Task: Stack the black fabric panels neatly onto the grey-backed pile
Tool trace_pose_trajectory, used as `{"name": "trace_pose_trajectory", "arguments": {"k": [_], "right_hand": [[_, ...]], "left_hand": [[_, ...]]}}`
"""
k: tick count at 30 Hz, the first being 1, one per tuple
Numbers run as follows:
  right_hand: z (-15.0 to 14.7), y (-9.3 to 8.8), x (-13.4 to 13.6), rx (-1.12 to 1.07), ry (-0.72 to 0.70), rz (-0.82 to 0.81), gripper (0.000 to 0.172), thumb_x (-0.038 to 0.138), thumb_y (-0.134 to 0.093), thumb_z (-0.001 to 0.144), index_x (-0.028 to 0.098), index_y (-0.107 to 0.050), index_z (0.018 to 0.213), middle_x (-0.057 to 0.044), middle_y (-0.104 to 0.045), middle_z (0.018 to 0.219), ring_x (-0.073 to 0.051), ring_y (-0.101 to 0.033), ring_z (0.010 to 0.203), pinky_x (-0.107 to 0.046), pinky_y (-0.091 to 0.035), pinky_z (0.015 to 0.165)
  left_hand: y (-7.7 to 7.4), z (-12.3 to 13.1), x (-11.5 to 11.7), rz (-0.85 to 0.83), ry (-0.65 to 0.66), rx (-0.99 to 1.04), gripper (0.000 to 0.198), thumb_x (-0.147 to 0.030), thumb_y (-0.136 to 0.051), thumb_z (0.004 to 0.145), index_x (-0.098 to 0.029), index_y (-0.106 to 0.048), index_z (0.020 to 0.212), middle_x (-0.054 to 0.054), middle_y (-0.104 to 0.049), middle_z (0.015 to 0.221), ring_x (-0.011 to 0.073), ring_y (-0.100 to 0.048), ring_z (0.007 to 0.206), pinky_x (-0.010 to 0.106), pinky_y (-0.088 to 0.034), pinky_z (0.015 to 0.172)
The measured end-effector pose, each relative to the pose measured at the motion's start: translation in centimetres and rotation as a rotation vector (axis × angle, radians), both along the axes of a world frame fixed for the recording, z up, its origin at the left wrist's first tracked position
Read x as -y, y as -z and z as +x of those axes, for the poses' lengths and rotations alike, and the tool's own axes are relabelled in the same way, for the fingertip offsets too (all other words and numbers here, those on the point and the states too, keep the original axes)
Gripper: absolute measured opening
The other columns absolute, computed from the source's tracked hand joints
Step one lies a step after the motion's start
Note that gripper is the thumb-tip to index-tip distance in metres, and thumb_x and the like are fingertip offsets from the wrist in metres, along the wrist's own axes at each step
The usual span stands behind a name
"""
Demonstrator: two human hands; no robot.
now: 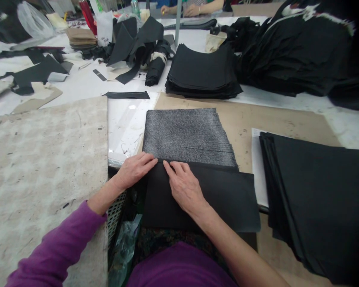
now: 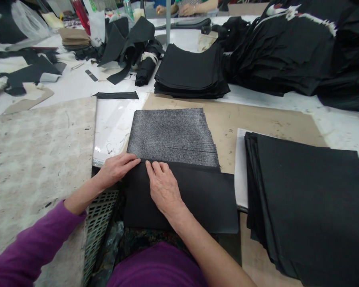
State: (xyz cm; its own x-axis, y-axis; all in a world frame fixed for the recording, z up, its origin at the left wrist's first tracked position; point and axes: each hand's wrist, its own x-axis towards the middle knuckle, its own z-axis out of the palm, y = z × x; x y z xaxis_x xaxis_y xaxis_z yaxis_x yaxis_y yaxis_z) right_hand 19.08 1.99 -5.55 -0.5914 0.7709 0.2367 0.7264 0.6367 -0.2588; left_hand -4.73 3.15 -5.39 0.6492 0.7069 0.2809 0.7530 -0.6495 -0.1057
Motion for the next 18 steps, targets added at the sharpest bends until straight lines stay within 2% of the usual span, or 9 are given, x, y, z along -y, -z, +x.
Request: {"name": "trace_pose_trajectory", "arguments": {"k": [7, 12, 14, 16, 18], "right_hand": [[-0.4, 0.3, -0.3, -0.056, -0.012, -0.05, 0.058, 0.006, -0.044, 0.092, 0.018, -0.044, 0.148, -0.014, -0.058, 0.111, -0.03, -0.047, 0.104, -0.047, -0.055, 0.086], [-0.6, -0.2, 0.0, 0.005, 0.04, -0.005, 0.064, 0.004, -0.05, 0.085, 0.018, -0.045, 0.147, -0.013, -0.058, 0.109, -0.028, -0.049, 0.1, -0.044, -0.053, 0.08], [-0.8, -0.3, 0.2, 0.058, 0.071, 0.008, 0.065, 0.007, -0.056, 0.082, 0.016, -0.046, 0.145, -0.013, -0.059, 0.109, -0.028, -0.051, 0.097, -0.044, -0.053, 0.077], [-1.1, -0.2, 0.0, 0.09, 0.07, 0.003, 0.067, 0.017, -0.063, 0.079, 0.014, -0.047, 0.143, -0.014, -0.059, 0.111, -0.029, -0.053, 0.096, -0.045, -0.053, 0.075], [-1.3, 0.0, -0.6, 0.118, 0.037, -0.003, 0.07, 0.029, -0.07, 0.076, 0.012, -0.049, 0.141, -0.015, -0.06, 0.112, -0.03, -0.054, 0.097, -0.046, -0.054, 0.073]], "left_hand": [[-0.9, 0.4, -0.1, -0.066, -0.002, -0.021, 0.031, -0.017, -0.039, 0.103, -0.015, -0.059, 0.128, 0.012, -0.066, 0.113, 0.0199, -0.062, 0.1, 0.032, -0.056, 0.081], [-1.1, 0.9, 0.1, -0.049, 0.012, -0.035, 0.034, -0.014, -0.04, 0.101, -0.016, -0.059, 0.129, 0.013, -0.067, 0.116, 0.0204, -0.064, 0.099, 0.034, -0.058, 0.084], [-0.3, 0.4, 0.4, 0.001, 0.018, -0.035, 0.042, -0.009, -0.039, 0.097, -0.019, -0.059, 0.133, 0.011, -0.068, 0.121, 0.0204, -0.065, 0.102, 0.032, -0.058, 0.087], [1.4, -0.8, 0.0, 0.083, 0.042, 0.002, 0.053, -0.005, -0.04, 0.092, -0.027, -0.058, 0.137, 0.005, -0.069, 0.125, 0.0194, -0.067, 0.107, 0.031, -0.057, 0.093], [3.3, -2.0, -0.9, 0.166, 0.097, 0.062, 0.059, -0.005, -0.041, 0.089, -0.033, -0.057, 0.138, 0.001, -0.071, 0.124, 0.017, -0.069, 0.105, 0.024, -0.058, 0.088]]}}
